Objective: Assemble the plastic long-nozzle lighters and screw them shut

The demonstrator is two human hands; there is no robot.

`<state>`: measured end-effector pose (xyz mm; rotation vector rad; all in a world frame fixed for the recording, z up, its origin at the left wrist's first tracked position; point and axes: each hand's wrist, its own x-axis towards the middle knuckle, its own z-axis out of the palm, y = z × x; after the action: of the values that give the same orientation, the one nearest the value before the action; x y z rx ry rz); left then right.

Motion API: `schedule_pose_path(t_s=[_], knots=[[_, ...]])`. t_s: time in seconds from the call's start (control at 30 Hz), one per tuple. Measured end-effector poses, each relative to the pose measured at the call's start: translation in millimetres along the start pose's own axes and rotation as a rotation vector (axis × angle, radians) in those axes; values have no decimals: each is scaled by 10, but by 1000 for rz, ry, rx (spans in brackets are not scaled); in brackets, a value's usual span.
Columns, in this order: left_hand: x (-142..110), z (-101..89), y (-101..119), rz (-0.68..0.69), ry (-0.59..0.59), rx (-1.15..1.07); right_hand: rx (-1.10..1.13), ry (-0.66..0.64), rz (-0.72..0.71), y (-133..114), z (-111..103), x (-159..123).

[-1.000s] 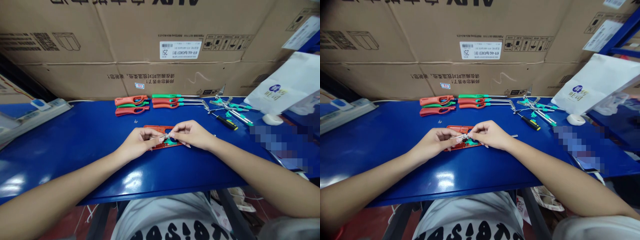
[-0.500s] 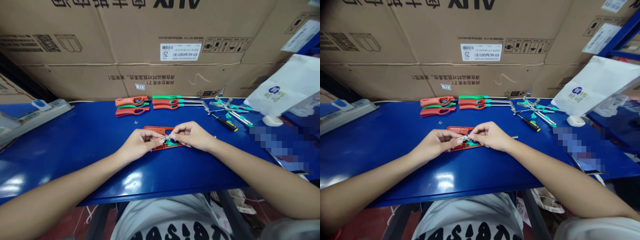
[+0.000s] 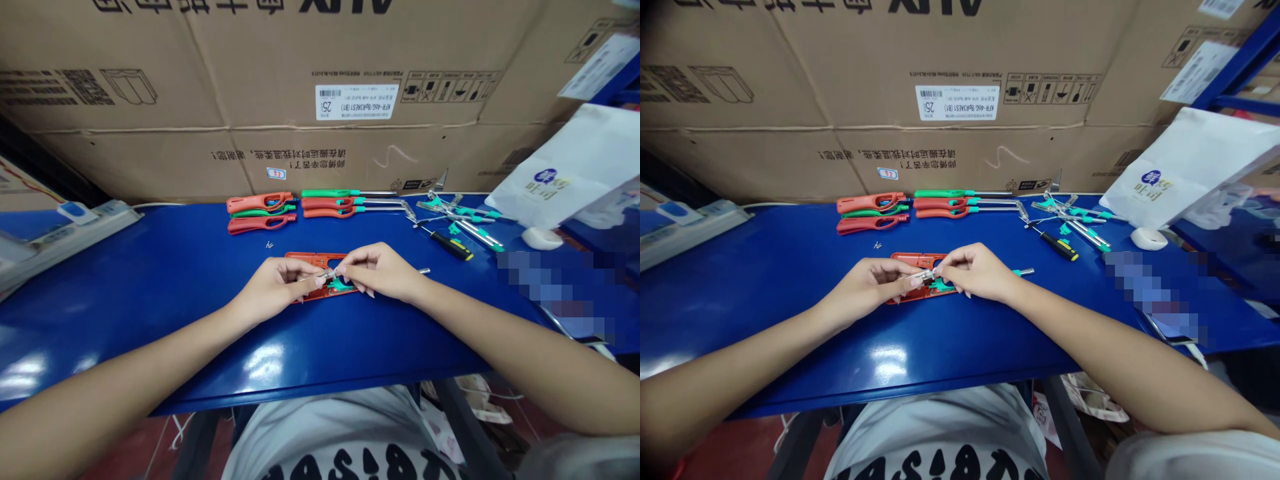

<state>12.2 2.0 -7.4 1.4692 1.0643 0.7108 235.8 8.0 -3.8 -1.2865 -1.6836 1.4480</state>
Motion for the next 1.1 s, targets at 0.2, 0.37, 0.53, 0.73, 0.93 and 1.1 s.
schedule_pose_path(t_s=[0.2, 0.37, 0.53, 0.73, 0.93, 1.1], knots=[[-5, -9, -7, 22, -11, 32, -9, 3, -21, -13, 9, -10], [-7, -7, -4, 5, -6, 24, -3, 2, -93, 3, 5, -19], [-7, 0, 5, -22, 8, 8, -51, 2, -88, 11, -20, -13], [-20, -7, 5, -8, 42, 22, -30, -12, -142, 40, -66, -3], [-14, -8, -14, 20, 21, 29, -78, 5, -164, 72, -48, 10], [-10, -6, -18, 12, 3, -8, -88, 11, -147, 60, -23, -6]])
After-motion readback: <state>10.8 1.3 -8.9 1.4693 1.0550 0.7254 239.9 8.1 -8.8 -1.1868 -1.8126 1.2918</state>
